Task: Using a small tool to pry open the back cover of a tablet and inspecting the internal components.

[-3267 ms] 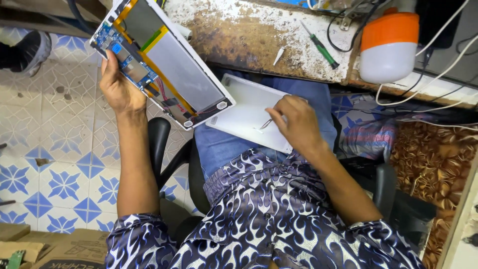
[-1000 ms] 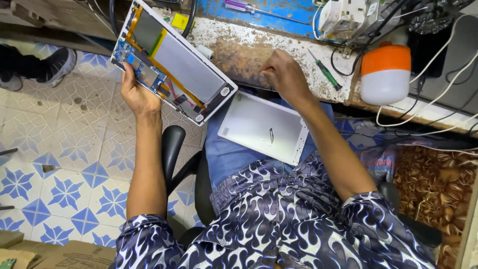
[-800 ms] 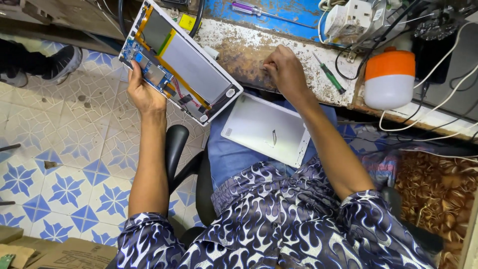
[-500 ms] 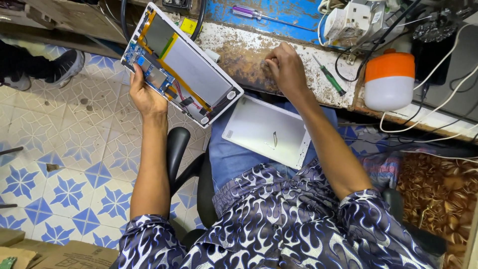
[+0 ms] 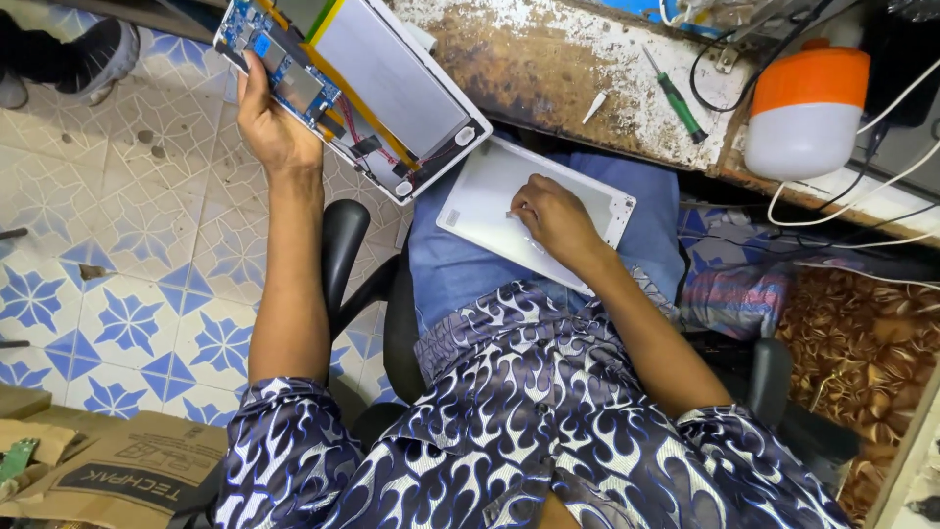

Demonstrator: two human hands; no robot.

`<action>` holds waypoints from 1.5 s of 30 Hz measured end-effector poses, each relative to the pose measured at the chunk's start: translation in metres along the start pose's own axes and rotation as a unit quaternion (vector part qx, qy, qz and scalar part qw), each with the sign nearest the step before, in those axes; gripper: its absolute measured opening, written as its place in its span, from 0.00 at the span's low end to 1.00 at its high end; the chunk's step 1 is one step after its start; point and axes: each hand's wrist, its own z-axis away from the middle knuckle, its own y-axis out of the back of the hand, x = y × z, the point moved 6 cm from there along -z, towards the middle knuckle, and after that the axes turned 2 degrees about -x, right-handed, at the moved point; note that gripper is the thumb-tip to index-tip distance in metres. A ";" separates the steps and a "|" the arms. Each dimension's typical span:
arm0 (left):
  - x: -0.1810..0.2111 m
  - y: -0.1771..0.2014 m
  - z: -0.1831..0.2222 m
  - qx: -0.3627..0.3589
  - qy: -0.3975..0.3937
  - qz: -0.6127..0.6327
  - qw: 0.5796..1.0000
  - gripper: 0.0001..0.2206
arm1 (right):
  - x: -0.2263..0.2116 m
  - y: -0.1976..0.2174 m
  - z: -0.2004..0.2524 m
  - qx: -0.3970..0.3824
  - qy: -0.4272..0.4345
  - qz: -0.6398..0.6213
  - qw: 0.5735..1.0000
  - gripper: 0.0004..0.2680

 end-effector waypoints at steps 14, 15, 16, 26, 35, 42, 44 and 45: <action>-0.002 -0.008 -0.001 -0.053 0.004 -0.023 0.998 0.13 | 0.003 0.014 0.003 0.115 0.074 0.019 0.990 0.05; -0.002 -0.008 0.000 -0.050 0.003 -0.026 0.998 0.13 | 0.003 0.019 0.004 0.153 0.095 0.033 0.983 0.06; -0.002 -0.007 0.000 -0.049 0.002 -0.026 0.998 0.13 | 0.001 0.023 0.006 0.152 0.096 0.033 0.983 0.06; 0.000 -0.010 0.000 -0.041 0.003 -0.029 0.999 0.13 | 0.087 0.018 0.000 0.126 -0.103 0.073 0.984 0.13; 0.017 0.001 -0.004 0.011 0.002 -0.024 1.000 0.13 | 0.028 0.063 0.028 0.111 -0.072 -0.058 0.990 0.13; 0.026 -0.011 0.000 -0.008 0.015 -0.046 0.999 0.12 | 0.004 0.110 0.040 0.112 -0.124 -0.055 0.984 0.12; 0.023 -0.014 0.005 -0.021 0.025 -0.041 0.999 0.12 | 0.007 0.121 0.044 0.131 -0.114 -0.051 0.984 0.12; 0.020 -0.017 0.005 -0.035 0.035 -0.037 0.998 0.12 | 0.007 0.128 0.046 0.151 -0.105 -0.047 0.982 0.12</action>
